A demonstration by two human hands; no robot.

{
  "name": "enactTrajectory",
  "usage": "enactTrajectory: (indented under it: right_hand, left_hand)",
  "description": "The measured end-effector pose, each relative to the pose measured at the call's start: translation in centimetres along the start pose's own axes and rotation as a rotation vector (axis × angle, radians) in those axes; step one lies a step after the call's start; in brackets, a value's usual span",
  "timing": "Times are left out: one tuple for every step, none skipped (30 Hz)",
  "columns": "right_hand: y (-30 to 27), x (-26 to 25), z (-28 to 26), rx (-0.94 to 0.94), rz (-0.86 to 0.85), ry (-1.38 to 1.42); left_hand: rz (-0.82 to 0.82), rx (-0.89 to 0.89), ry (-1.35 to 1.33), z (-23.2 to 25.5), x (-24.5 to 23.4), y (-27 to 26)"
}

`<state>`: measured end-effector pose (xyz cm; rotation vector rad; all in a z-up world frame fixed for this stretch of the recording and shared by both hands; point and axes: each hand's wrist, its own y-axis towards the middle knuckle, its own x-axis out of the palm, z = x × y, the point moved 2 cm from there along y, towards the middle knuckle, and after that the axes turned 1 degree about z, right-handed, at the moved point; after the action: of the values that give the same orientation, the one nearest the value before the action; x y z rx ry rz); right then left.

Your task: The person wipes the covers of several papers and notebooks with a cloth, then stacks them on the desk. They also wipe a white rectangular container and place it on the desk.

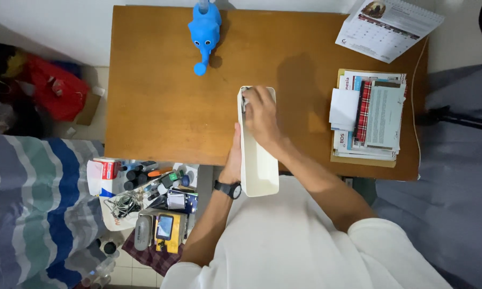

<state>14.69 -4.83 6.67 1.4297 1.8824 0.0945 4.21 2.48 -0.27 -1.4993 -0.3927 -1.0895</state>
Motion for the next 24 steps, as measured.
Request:
enactTrajectory:
  right_hand:
    - [-0.2,0.1,-0.5,-0.079,-0.004,-0.214]
    - [-0.4,0.2,-1.1,-0.158,-0.008,-0.428]
    - [-0.7,0.1,-1.2,-0.164,-0.007,-0.427]
    - [-0.9,0.3,-1.1,-0.04,-0.184,-0.361]
    - [-1.5,0.5,-1.0,0.086,-0.364,-0.29]
    - [-3.7,0.8,-0.5,0.083,-0.368,-0.288]
    - [-5.9,1.4,-0.1,0.006,-0.491,-0.174]
    - [-8.2,1.9,0.2,-0.073,-0.612,-0.059]
    - [-7.7,0.8,-0.6,-0.076,-0.611,-0.06]
    - [-7.4,-0.2,-1.5,-0.065,-0.739,-0.062]
    - [-7.2,-1.2,-2.3,-0.055,-0.867,-0.065]
    - [-6.7,-0.2,-0.9,-0.057,-0.867,-0.067]
    - [-5.9,0.5,0.3,-0.12,-0.647,-0.12]
    - [-5.1,1.1,1.5,-0.182,-0.426,-0.17]
    - [-3.8,1.8,2.5,-0.181,-0.422,-0.175]
    - [-2.3,2.3,3.4,-0.315,-0.232,-0.247]
    - [-1.2,2.8,4.1,-0.443,-0.042,-0.316]
    - [-1.1,2.0,3.6,-0.439,-0.039,-0.32]
    - [-1.0,1.5,3.2,-0.353,-0.121,-0.326]
    - [-0.9,0.9,2.8,-0.266,-0.203,-0.33]
    - [-1.5,0.6,2.8,-0.268,-0.203,-0.33]
    - [-2.0,0.5,2.8,-0.203,-0.278,-0.365]
    - [-2.5,0.5,2.8,-0.142,-0.358,-0.394]
    - [-4.3,0.8,2.3,-0.147,-0.364,-0.388]
  left_hand:
    - [0.033,0.021,0.067,0.1,0.4,-0.5]
    - [0.066,0.043,0.134,0.3,0.7,-0.9]
    - [0.064,0.047,0.133,0.8,1.7,-1.3]
    - [0.057,0.056,0.127,1.3,2.7,-1.7]
    - [0.054,0.064,0.119,1.6,3.6,-2.2]
    - [0.056,0.067,0.115,2.0,3.3,-2.3]
    - [0.067,0.102,0.079,2.6,3.1,-2.3]
    - [0.079,0.137,0.042,3.1,2.9,-2.2]
    - [0.076,0.139,0.043,3.2,3.0,-2.4]
    - [0.041,0.132,0.081,3.3,3.2,-2.7]
    - [0.006,0.125,0.118,3.3,3.3,-2.9]
    - [0.002,0.127,0.118,2.8,3.6,-3.0]
    - [0.019,0.112,0.134,2.3,3.8,-3.1]
    - [0.035,0.097,0.149,1.7,4.0,-3.2]
    - [0.03,0.094,0.153,1.4,3.7,-3.0]
    - [0.042,0.061,0.185,1.0,3.3,-2.7]
    - [0.057,0.025,0.217,0.6,2.8,-2.6]
    - [0.056,0.02,0.221,1.1,3.6,-3.2]
    - [0.107,0.033,0.266,1.7,4.2,-3.7]
    - [0.158,0.047,0.311,2.3,4.8,-4.3]
    - [0.158,0.048,0.31,2.5,5.4,-4.9]
    - [0.189,0.066,0.32,2.9,5.9,-5.4]
    - [0.225,0.089,0.325,3.3,6.4,-6.1]
    - [0.229,0.095,0.319,3.3,6.0,-5.5]
